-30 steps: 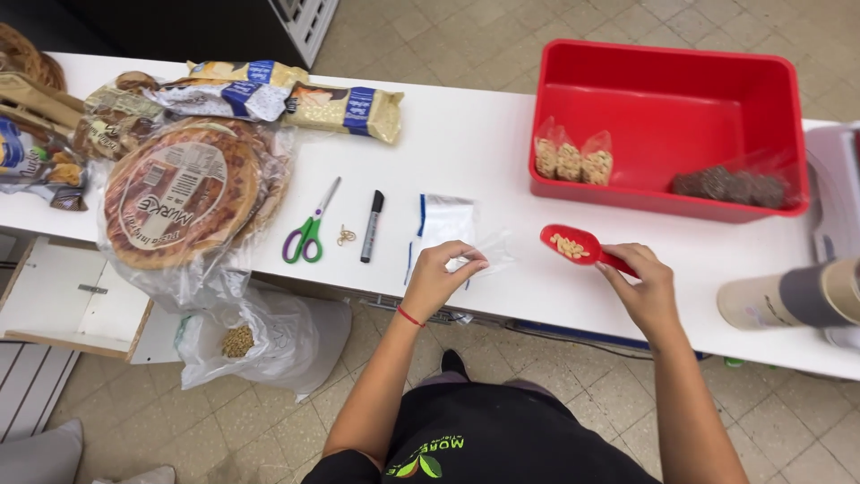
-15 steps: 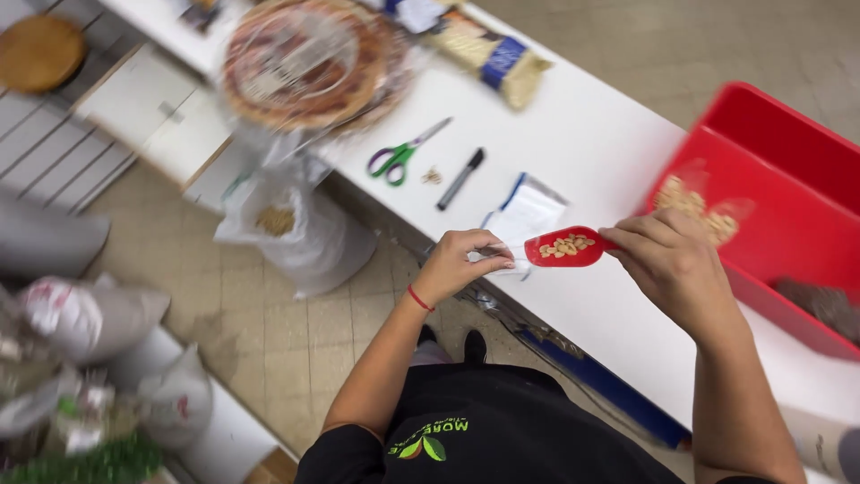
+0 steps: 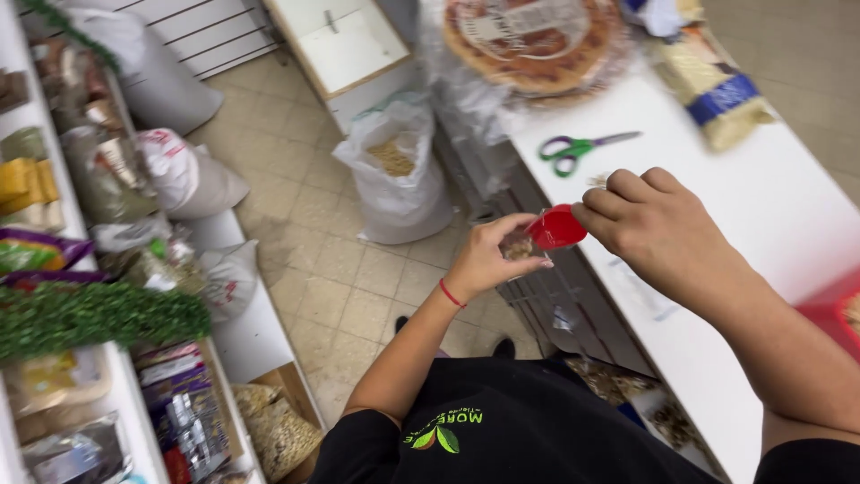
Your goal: Scooping nuts from a bulk bag, weighing them on a digital scale, and packaging them into small plastic bags.
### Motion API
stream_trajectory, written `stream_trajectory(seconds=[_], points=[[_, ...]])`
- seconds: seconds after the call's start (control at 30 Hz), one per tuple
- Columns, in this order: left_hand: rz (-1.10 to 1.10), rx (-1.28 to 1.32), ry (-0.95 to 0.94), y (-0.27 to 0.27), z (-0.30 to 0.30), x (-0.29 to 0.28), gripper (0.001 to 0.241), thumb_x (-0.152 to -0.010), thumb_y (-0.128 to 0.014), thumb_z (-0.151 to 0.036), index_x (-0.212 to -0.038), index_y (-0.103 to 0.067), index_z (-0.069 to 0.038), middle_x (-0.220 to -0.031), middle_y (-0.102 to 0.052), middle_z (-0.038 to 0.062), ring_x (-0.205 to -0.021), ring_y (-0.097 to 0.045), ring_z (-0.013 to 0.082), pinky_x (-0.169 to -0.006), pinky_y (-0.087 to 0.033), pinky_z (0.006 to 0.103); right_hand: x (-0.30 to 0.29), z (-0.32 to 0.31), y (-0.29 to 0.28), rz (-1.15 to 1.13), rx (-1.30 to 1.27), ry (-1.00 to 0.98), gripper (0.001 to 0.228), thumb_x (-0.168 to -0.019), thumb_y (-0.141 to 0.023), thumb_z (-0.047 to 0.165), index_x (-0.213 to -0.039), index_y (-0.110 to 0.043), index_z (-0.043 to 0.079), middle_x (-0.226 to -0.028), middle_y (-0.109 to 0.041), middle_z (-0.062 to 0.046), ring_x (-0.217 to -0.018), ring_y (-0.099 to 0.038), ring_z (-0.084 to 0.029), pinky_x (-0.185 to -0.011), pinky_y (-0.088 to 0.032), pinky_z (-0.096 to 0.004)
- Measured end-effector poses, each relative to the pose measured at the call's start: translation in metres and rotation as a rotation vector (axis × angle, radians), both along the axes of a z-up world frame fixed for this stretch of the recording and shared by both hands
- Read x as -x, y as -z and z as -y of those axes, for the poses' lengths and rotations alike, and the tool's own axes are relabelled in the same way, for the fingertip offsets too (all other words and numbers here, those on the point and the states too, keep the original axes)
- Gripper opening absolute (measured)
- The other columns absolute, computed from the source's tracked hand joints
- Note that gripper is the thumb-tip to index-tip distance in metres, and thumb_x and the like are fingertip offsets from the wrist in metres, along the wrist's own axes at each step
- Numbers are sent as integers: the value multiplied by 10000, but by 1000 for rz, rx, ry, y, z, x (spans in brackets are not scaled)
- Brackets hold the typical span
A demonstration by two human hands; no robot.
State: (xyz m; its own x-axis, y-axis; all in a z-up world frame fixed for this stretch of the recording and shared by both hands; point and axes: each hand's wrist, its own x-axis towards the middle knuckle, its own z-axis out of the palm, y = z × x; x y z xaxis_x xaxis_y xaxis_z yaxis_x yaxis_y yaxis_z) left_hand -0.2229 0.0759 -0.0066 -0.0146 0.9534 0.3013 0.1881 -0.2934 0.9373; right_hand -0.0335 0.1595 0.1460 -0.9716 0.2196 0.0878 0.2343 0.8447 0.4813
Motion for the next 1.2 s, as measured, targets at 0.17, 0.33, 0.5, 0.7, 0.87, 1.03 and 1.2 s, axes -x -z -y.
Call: stream_trajectory(seconds=[0.17, 0.33, 0.5, 0.7, 0.87, 1.03, 1.2], points=[[175, 189, 91, 14, 23, 81, 730, -708, -840, -259, -1327, -486, -106, -1248, -622, 49, -1075, -627, 142, -964, -508, 269, 83, 2, 20, -18, 15, -74, 291, -886, -632, 67, -1145, -634, 201, -952, -599, 94, -810, -501, -178, -657, -381, -297], [421, 328, 252, 83, 70, 133, 880, -741, -809, -119, -1439, -272, -125, -1075, -633, 121, -985, -654, 165, -821, -549, 265, 144, 9, 74, 54, 274, -55, 404, -809, -586, 231, -1208, -626, 179, -953, -611, 48, -892, -531, -222, -662, -418, -362], [425, 577, 189, 96, 100, 178, 967, -733, -783, -237, -1511, -221, -121, -1142, -629, 109, -769, -589, 65, -585, -445, 179, 175, 7, 109, -110, 542, 152, 249, -884, -583, 126, -1119, -645, 178, -925, -629, 73, -823, -546, -209, -660, -484, -328], [412, 634, -38, 130, 69, 237, 886, -794, -722, -52, -1515, -214, -137, -1244, -504, 123, -895, -649, 176, -728, -571, 239, 208, -33, 185, -32, 711, 662, 272, -908, -586, 337, -1143, -637, 210, -989, -656, 58, -991, -639, -176, -642, -572, -402], [332, 261, -304, 169, 15, 291, 774, -756, -710, 51, -1449, -382, -53, -1004, -619, 95, -891, -643, 173, -817, -546, 295, 254, -79, 268, -109, 767, 709, 238, -928, -627, 327, -1093, -683, 165, -926, -670, -54, -922, -679, -272, -782, -570, -382], [315, 199, -402, 185, -43, 347, 738, -780, -670, 75, -1447, -366, -4, -1063, -603, 119, -909, -646, 177, -852, -553, 333, 330, -149, 387, -77, 690, 808, 196, -960, -592, 289, -1055, -667, 135, -899, -660, -75, -832, -694, -312, -730, -575, -440], [243, 165, -509, 235, -78, 376, 728, -771, -681, 73, -1435, -386, 34, -1184, -611, 194, -1009, -637, 255, -900, -520, 389, 408, -207, 571, 112, 819, 934, 169, -953, -526, 171, -1074, -630, 115, -921, -712, -105, -896, -726, -348, -769, -573, -481]])
